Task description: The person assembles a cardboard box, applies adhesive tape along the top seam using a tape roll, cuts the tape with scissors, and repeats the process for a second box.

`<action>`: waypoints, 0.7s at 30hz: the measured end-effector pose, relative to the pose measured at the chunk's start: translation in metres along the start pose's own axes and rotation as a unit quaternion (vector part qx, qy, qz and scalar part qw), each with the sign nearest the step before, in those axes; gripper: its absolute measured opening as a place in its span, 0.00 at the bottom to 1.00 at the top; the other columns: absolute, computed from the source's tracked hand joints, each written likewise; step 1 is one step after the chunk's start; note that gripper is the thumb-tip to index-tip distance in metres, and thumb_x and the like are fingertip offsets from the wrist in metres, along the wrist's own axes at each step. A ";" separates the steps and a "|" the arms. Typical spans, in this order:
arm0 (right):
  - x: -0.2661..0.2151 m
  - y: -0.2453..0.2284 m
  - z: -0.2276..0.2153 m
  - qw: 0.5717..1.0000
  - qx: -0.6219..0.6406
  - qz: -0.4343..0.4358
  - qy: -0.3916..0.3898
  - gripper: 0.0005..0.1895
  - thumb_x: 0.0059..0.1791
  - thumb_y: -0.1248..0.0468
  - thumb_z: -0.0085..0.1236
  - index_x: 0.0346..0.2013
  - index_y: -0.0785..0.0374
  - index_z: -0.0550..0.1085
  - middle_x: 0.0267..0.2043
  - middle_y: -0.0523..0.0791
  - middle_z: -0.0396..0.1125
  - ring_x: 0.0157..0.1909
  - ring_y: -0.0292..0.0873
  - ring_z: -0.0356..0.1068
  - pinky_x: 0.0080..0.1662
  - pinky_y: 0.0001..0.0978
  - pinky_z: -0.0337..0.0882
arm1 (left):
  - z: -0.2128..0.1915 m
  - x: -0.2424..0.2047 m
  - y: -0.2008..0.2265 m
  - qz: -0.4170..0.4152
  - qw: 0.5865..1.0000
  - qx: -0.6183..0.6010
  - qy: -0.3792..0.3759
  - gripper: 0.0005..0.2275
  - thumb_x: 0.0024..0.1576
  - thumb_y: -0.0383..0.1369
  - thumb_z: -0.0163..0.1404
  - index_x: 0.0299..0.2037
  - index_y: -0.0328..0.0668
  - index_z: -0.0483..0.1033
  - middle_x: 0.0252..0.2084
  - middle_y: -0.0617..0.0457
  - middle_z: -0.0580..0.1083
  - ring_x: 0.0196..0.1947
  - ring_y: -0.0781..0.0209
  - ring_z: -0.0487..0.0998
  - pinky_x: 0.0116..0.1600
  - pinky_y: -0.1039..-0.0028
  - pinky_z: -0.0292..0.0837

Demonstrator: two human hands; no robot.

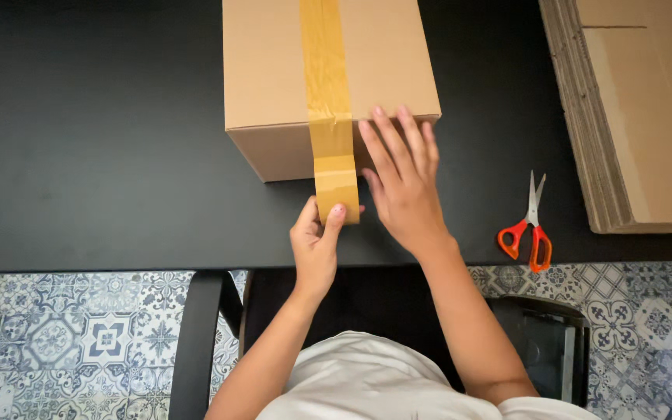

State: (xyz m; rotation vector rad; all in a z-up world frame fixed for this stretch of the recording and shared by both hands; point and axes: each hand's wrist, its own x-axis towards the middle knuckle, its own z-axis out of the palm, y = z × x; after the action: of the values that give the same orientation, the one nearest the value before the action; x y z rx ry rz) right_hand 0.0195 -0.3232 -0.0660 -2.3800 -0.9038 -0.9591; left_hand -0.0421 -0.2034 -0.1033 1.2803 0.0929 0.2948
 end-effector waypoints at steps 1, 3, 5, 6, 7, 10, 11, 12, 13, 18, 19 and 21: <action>0.000 0.001 0.004 1.000 -0.020 0.000 -0.013 0.24 0.49 0.66 0.48 0.60 0.61 0.60 0.63 0.49 0.49 0.65 0.56 0.45 0.62 0.51 0.46 | 0.000 0.000 -0.002 -0.007 1.000 0.002 0.002 0.07 0.56 0.32 0.46 0.35 0.35 0.71 0.32 0.44 0.76 0.36 0.59 0.77 0.42 0.70 0.73; 0.001 0.001 0.008 0.999 -0.036 -0.005 -0.024 0.26 0.48 0.69 0.49 0.61 0.61 0.58 0.65 0.49 0.48 0.66 0.55 0.43 0.63 0.48 0.47 | -0.001 0.003 -0.004 -0.010 1.000 0.005 0.009 0.07 0.56 0.32 0.46 0.35 0.34 0.71 0.32 0.44 0.76 0.36 0.58 0.77 0.42 0.69 0.73; 0.001 -0.002 0.008 0.999 -0.027 0.016 -0.037 0.30 0.46 0.71 0.51 0.62 0.62 0.56 0.66 0.50 0.47 0.67 0.56 0.42 0.63 0.48 0.47 | -0.002 0.004 -0.003 -0.038 0.999 0.024 0.024 0.07 0.55 0.33 0.48 0.35 0.35 0.72 0.31 0.44 0.76 0.34 0.60 0.76 0.40 0.71 0.74; 0.001 -0.004 0.007 0.999 -0.026 0.018 -0.040 0.30 0.46 0.71 0.51 0.62 0.62 0.56 0.66 0.50 0.47 0.67 0.56 0.42 0.63 0.48 0.47 | -0.001 0.005 -0.001 -0.041 0.999 0.025 0.025 0.07 0.55 0.33 0.48 0.35 0.35 0.72 0.31 0.44 0.76 0.34 0.60 0.76 0.40 0.71 0.74; 0.002 -0.006 0.006 0.998 -0.020 0.019 -0.049 0.29 0.47 0.71 0.50 0.62 0.62 0.56 0.66 0.49 0.46 0.67 0.56 0.41 0.63 0.48 0.47 | 0.000 0.005 0.000 -0.056 0.997 0.026 0.038 0.07 0.55 0.33 0.48 0.35 0.36 0.72 0.30 0.45 0.76 0.33 0.61 0.76 0.39 0.72 0.74; 0.001 -0.006 -0.002 0.999 0.027 0.027 -0.039 0.26 0.49 0.70 0.47 0.62 0.62 0.57 0.67 0.49 0.45 0.68 0.54 0.40 0.64 0.46 0.46 | 0.000 0.009 -0.007 -0.059 0.997 0.019 0.041 0.07 0.55 0.33 0.48 0.36 0.37 0.71 0.29 0.45 0.76 0.30 0.63 0.76 0.36 0.75 0.74; -0.001 -0.005 -0.004 0.996 0.075 0.032 -0.022 0.23 0.50 0.69 0.45 0.61 0.62 0.59 0.67 0.49 0.45 0.69 0.53 0.40 0.64 0.46 0.45 | -0.001 0.011 -0.012 -0.049 0.998 0.016 0.039 0.07 0.55 0.33 0.47 0.37 0.38 0.69 0.28 0.45 0.76 0.29 0.64 0.76 0.34 0.76 0.75; -0.007 -0.002 -0.008 0.997 0.067 0.041 -0.019 0.23 0.50 0.69 0.45 0.61 0.62 0.59 0.67 0.49 0.45 0.69 0.53 0.40 0.64 0.46 0.45 | -0.003 0.010 -0.018 -0.053 0.998 0.016 0.027 0.07 0.55 0.33 0.47 0.37 0.38 0.69 0.28 0.45 0.76 0.29 0.64 0.76 0.34 0.76 0.75; -0.014 0.002 -0.011 0.995 0.062 0.078 0.025 0.21 0.49 0.71 0.46 0.58 0.62 0.63 0.64 0.49 0.49 0.66 0.53 0.45 0.63 0.45 0.47 | -0.004 0.009 -0.024 -0.040 0.998 -0.004 0.038 0.10 0.55 0.32 0.47 0.43 0.38 0.63 0.31 0.45 0.74 0.30 0.61 0.76 0.36 0.75 0.75; -0.081 0.048 -0.024 0.959 -0.045 0.260 0.106 0.17 0.43 0.76 0.50 0.46 0.64 0.69 0.45 0.48 0.61 0.51 0.53 0.60 0.54 0.45 0.58 | -0.010 0.010 -0.037 0.009 1.000 0.009 0.023 0.18 0.57 0.29 0.46 0.53 0.38 0.51 0.39 0.44 0.69 0.34 0.58 0.74 0.38 0.73 0.74; -0.100 0.057 -0.027 0.943 -0.105 0.302 0.092 0.16 0.41 0.75 0.51 0.43 0.62 0.70 0.43 0.45 0.62 0.48 0.50 0.60 0.51 0.43 0.59 | -0.012 0.011 -0.040 0.038 0.998 0.036 0.034 0.19 0.57 0.28 0.46 0.54 0.40 0.50 0.40 0.46 0.68 0.36 0.59 0.73 0.40 0.75 0.73; -0.128 0.070 -0.035 0.917 -0.174 0.350 0.081 0.14 0.40 0.73 0.53 0.40 0.60 0.71 0.40 0.43 0.62 0.45 0.47 0.61 0.49 0.41 0.60 | -0.011 0.012 -0.040 0.066 0.996 0.059 0.032 0.20 0.58 0.28 0.46 0.55 0.41 0.48 0.41 0.48 0.67 0.39 0.61 0.72 0.42 0.76 0.72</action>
State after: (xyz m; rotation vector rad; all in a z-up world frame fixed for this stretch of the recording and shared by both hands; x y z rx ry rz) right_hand -0.0177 -0.4452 -0.1450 -2.5478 0.2196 -1.0374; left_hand -0.0266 -0.1998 -0.1439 1.3975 0.0820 0.4502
